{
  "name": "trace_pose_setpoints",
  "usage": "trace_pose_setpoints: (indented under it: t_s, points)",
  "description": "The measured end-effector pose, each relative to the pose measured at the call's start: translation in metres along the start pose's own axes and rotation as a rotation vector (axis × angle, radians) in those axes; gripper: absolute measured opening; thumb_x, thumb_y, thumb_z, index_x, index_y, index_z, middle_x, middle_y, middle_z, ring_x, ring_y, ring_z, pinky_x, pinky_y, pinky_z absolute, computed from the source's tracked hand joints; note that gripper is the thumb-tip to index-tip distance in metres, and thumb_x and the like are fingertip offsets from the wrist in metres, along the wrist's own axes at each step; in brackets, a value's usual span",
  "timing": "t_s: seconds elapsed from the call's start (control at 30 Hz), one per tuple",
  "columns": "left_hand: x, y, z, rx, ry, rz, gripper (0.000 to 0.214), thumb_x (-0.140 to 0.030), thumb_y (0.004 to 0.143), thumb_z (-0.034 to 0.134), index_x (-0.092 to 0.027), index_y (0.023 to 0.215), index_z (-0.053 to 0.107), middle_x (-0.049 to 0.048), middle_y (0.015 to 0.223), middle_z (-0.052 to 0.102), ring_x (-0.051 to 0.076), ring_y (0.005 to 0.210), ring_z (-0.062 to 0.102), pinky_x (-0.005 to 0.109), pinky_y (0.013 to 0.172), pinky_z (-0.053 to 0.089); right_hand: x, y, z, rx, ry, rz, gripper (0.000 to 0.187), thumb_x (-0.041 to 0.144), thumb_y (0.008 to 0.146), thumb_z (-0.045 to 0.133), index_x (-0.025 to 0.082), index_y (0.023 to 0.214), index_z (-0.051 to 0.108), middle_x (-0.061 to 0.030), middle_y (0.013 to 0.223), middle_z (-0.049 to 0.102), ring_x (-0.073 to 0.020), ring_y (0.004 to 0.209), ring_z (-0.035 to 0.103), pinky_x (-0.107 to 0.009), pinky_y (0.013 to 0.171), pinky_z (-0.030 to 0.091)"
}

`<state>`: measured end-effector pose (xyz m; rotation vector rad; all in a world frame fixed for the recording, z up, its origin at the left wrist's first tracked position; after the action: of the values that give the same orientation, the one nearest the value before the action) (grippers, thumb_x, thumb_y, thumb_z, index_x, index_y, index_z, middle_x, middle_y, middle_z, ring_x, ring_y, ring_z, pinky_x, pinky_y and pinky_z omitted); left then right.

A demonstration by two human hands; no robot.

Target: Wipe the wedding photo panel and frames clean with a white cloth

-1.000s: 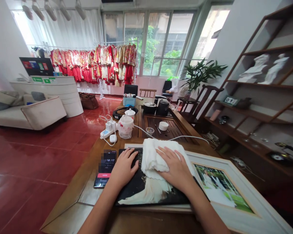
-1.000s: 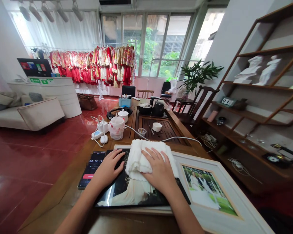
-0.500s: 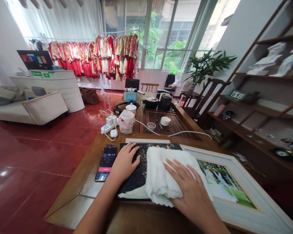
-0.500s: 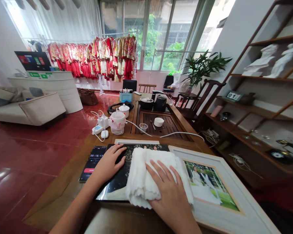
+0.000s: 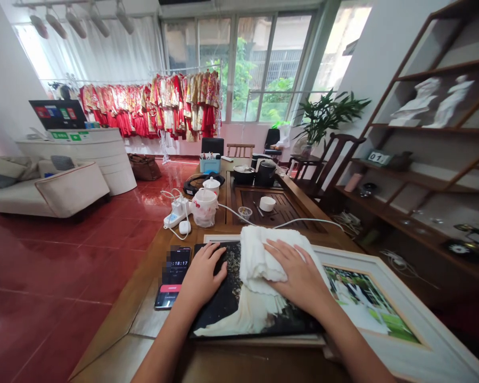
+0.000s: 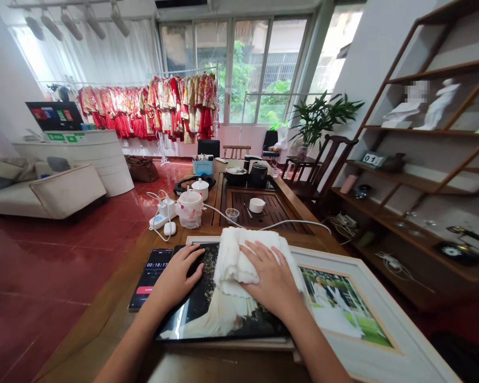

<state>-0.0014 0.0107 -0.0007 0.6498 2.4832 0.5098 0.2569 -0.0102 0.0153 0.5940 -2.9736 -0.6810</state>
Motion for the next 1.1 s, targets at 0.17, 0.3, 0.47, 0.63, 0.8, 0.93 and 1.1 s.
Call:
trace_pose_setpoints:
  t_s: [0.17, 0.3, 0.47, 0.63, 0.8, 0.93, 1.1]
  points:
    - [0.001, 0.001, 0.002, 0.011, -0.010, -0.002, 0.033, -0.024, 0.092, 0.054, -0.022, 0.124, 0.059, 0.0071, 0.138, 0.056, 0.026, 0.131, 0.049, 0.045, 0.111, 0.041, 0.003, -0.017, -0.001, 0.004, -0.003, -0.007, 0.063, 0.040, 0.080, 0.057, 0.026, 0.141, 0.044, -0.0067, 0.147, 0.047, -0.0287, 0.134, 0.042, -0.052, 0.109, 0.026]
    - [0.002, 0.003, 0.004, 0.025, -0.014, -0.008, 0.033, -0.024, 0.092, 0.054, -0.021, 0.125, 0.059, 0.0082, 0.138, 0.055, 0.026, 0.132, 0.048, 0.046, 0.111, 0.040, 0.008, -0.041, -0.006, 0.008, -0.020, -0.027, 0.070, 0.035, 0.077, 0.057, 0.029, 0.144, 0.038, -0.0040, 0.150, 0.043, -0.0291, 0.135, 0.040, -0.052, 0.109, 0.025]
    - [0.005, 0.004, 0.005, 0.026, -0.022, -0.003, 0.033, -0.025, 0.092, 0.055, -0.023, 0.125, 0.059, 0.0069, 0.139, 0.055, 0.027, 0.133, 0.046, 0.047, 0.112, 0.039, 0.012, -0.061, -0.009, 0.012, -0.025, -0.033, 0.075, 0.033, 0.074, 0.058, 0.030, 0.145, 0.036, -0.0030, 0.151, 0.042, -0.0301, 0.135, 0.040, -0.052, 0.108, 0.025]
    - [0.005, 0.005, 0.005, 0.034, -0.020, -0.004, 0.034, -0.025, 0.092, 0.055, -0.022, 0.125, 0.059, 0.0076, 0.139, 0.055, 0.027, 0.133, 0.046, 0.047, 0.112, 0.039, 0.005, -0.046, -0.004, 0.008, -0.027, -0.026, 0.074, 0.034, 0.073, 0.058, 0.029, 0.144, 0.038, -0.0036, 0.150, 0.043, -0.0298, 0.134, 0.042, -0.052, 0.108, 0.025]
    - [0.003, 0.006, 0.004, 0.025, -0.027, -0.001, 0.034, -0.024, 0.091, 0.056, -0.023, 0.125, 0.060, 0.0076, 0.138, 0.056, 0.027, 0.133, 0.047, 0.047, 0.111, 0.041, -0.007, -0.014, 0.006, -0.003, -0.002, 0.006, 0.063, 0.042, 0.080, 0.056, 0.025, 0.139, 0.045, -0.0075, 0.146, 0.048, -0.0292, 0.133, 0.042, -0.051, 0.108, 0.027]
    - [0.000, 0.005, 0.003, 0.026, -0.023, 0.006, 0.033, -0.025, 0.092, 0.055, -0.021, 0.125, 0.060, 0.0086, 0.138, 0.056, 0.027, 0.133, 0.047, 0.047, 0.111, 0.040, -0.010, 0.000, 0.007, -0.013, -0.005, 0.021, 0.060, 0.046, 0.083, 0.054, 0.023, 0.138, 0.047, -0.0093, 0.145, 0.050, -0.0287, 0.133, 0.042, -0.051, 0.109, 0.027]
    - [-0.001, 0.004, 0.002, 0.015, -0.012, 0.011, 0.033, -0.025, 0.092, 0.055, -0.023, 0.125, 0.059, 0.0075, 0.138, 0.055, 0.026, 0.132, 0.048, 0.046, 0.110, 0.042, -0.005, -0.012, 0.003, -0.019, -0.009, 0.017, 0.060, 0.042, 0.081, 0.055, 0.025, 0.138, 0.047, -0.0081, 0.145, 0.050, -0.0288, 0.133, 0.043, -0.051, 0.109, 0.026]
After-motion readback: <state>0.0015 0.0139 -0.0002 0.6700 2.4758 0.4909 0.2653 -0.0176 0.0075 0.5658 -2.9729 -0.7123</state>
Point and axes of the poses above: each hand's wrist, its own y-axis towards the middle knuckle, its own z-axis out of the palm, x = y × z, the point moved 1 cm from there along y, towards the middle knuckle
